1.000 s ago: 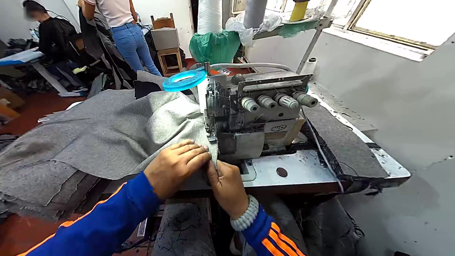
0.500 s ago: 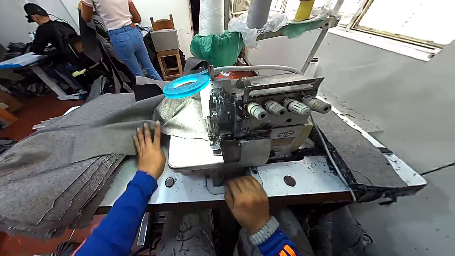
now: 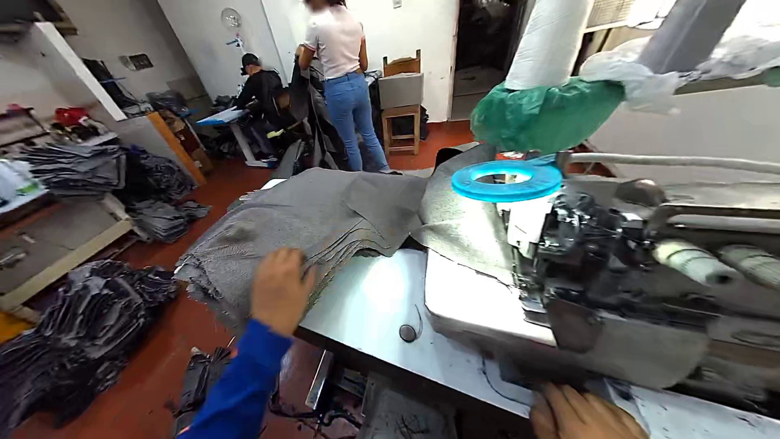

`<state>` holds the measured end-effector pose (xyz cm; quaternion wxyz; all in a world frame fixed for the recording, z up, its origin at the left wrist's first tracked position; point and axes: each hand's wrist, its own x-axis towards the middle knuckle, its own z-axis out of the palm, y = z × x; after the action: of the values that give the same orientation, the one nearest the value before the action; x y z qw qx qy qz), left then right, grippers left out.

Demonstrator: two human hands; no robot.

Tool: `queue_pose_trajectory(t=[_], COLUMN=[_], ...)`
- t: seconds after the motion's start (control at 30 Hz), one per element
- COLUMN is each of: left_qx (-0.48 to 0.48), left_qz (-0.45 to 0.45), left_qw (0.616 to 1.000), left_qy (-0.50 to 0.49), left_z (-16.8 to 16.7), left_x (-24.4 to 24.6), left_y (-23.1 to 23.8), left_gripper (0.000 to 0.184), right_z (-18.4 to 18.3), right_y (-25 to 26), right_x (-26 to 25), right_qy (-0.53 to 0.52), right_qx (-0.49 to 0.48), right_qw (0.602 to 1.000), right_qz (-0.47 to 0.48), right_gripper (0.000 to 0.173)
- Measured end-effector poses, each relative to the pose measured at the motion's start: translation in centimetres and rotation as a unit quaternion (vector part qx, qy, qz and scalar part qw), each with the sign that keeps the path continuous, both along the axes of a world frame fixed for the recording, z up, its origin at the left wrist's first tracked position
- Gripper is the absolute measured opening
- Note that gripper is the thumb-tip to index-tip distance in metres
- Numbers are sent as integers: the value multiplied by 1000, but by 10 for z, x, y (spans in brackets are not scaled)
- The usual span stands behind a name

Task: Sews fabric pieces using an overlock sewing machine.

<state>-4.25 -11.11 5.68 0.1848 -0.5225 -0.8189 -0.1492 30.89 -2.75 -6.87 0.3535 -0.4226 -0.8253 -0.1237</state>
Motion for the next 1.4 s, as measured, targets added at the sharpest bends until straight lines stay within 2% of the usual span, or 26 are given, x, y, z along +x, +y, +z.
queue_pose_trajectory(t=[0.1, 0.2, 0.27, 0.33, 0.4, 0.47, 0.5, 0.57, 0.6, 0.67, 0.7, 0.73, 0.77, 0.8, 0.83, 0.9, 0.97, 1.07, 1.1, 1.13, 1.17, 1.23, 1.27, 1.3, 1.33, 1.4], left_qx=[20, -92, -175, -218, -197, -126, -88, -21, -6, -11, 12, 54, 88, 88, 74, 43, -11, 31, 59, 81, 91, 100, 107, 114, 124, 139], left_qz=[-18, -51, -71, -87, -74, -41, -32, -59, -88, -163, -211, -259, -310, -362, -413, -498, -534, -436, -394, -364, -346, -333, -334, -337, -344, -365], left_qw=[999, 992, 969, 952, 961, 983, 991, 995, 990, 966, 949, 933, 916, 896, 876, 847, 841, 899, 915, 926, 932, 937, 936, 934, 930, 920], left_qy=[36, -72, -159, -196, -181, -125, -97, -83, -108, -202, -233, -243, -241, -242, -238, -180, -90, 40, 59, 63, 60, 41, 41, 44, 42, 17], left_z=[7, 46, 73, 85, 89, 91, 91, 89, 85, 72, 60, 48, 38, 32, 25, 3, -10, -33, -39, -41, -39, -28, -23, -20, -20, -25], left_x=[-30, -43, -55, -68, -72, -60, -46, 1, 32, 101, 130, 151, 163, 163, 155, 126, 102, 107, 114, 119, 123, 133, 138, 144, 147, 147], left_y=[-54, -58, -53, -50, -51, -52, -51, -47, -44, -28, -16, -2, 15, 32, 49, 71, 64, 29, 23, 23, 28, 43, 53, 62, 72, 89], left_gripper=[19, 24, 27, 25, 23, 26, 29, 29, 28, 27, 27, 26, 25, 26, 30, 37, 43, 56, 63, 66, 66, 65, 66, 67, 69, 71], right_z=[5, 9, 9, 6, 4, 6, 9, 25, 37, 61, 70, 77, 84, 89, 90, 84, 76, 65, 64, 65, 70, 78, 78, 80, 87, 101], right_y=[0, -1, -1, -1, -1, -8, -13, -29, -40, -61, -69, -75, -74, -68, -59, -48, -49, -54, -50, -44, -36, -10, 5, 19, 30, 39], right_x=[-1, -2, 3, 9, 13, 15, 13, -3, -16, -50, -66, -78, -86, -90, -92, -84, -67, -33, -21, -4, 18, 78, 113, 148, 179, 215], right_qy=[-5, -3, -7, -9, 8, 73, 113, 185, 222, 302, 361, 424, 472, 503, 521, 514, 469, 418, 402, 380, 354, 266, 209, 151, 95, 19], right_qx=[0, -13, -27, -41, -67, -103, -128, -198, -248, -352, -397, -444, -482, -515, -542, -565, -582, -588, -574, -545, -493, -346, -259, -203, -199, -262], right_qw=[1000, 1000, 999, 998, 996, 988, 977, 935, 899, 800, 740, 681, 643, 623, 617, 624, 633, 632, 653, 693, 754, 895, 943, 963, 961, 928], right_qz=[11, 21, 28, 41, 58, 92, 129, 229, 285, 380, 406, 399, 363, 306, 235, 164, 202, 284, 288, 278, 253, 94, -8, -97, -167, -263], right_gripper=[42, 41, 39, 37, 33, 27, 31, 54, 70, 96, 94, 73, 50, 35, 29, 33, 38, 26, 17, 19, 24, 27, 24, 22, 22, 31])
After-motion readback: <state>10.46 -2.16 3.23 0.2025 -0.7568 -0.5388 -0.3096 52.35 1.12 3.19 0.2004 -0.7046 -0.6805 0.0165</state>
